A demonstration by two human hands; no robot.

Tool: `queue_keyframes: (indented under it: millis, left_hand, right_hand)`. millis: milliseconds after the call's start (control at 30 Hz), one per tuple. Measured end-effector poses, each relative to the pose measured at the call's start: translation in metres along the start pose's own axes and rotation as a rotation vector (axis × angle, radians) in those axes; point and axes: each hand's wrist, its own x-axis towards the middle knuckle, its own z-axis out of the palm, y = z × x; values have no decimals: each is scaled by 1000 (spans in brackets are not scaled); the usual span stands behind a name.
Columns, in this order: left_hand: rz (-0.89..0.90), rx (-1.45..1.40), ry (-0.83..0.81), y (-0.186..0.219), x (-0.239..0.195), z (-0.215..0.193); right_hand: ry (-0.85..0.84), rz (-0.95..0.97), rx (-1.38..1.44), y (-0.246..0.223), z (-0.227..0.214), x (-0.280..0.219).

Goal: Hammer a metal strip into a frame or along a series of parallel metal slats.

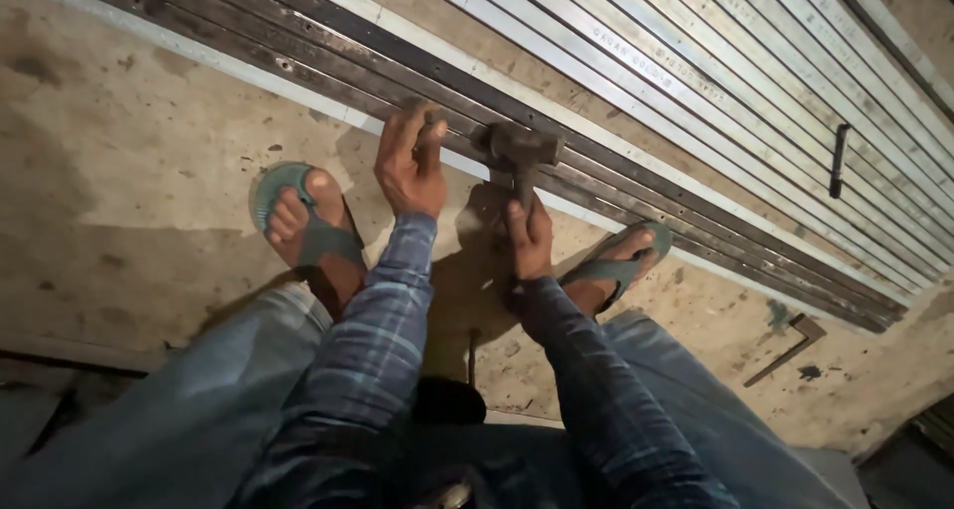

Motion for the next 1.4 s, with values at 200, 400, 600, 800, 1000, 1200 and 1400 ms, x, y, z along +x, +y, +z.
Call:
queue_keyframes:
  millis: [200, 400, 600, 800, 1000, 1200, 1400]
  left_hand:
    - [119, 65, 17, -7, -1, 1]
    - [140, 133, 34, -16, -2, 5]
    - [114, 120, 5, -7, 1, 1]
    - [119, 110, -15, -2, 3, -2]
    - [262, 257, -73, -2, 6, -8]
    - [271, 260, -79, -1, 7, -9]
    - [271, 230, -91, 3, 10, -14]
  right_hand:
    - [18, -121, -257, 20, -12, 5]
    - [45, 83, -39, 9, -4, 4]
    - [36, -251, -258, 41, -17, 10]
    - [29, -43, -67, 38, -13, 9]
    - [29, 50, -59, 23, -8, 6]
    - [-3, -114, -206, 13, -8, 7]
    - [8, -199, -186, 17, -9, 10]
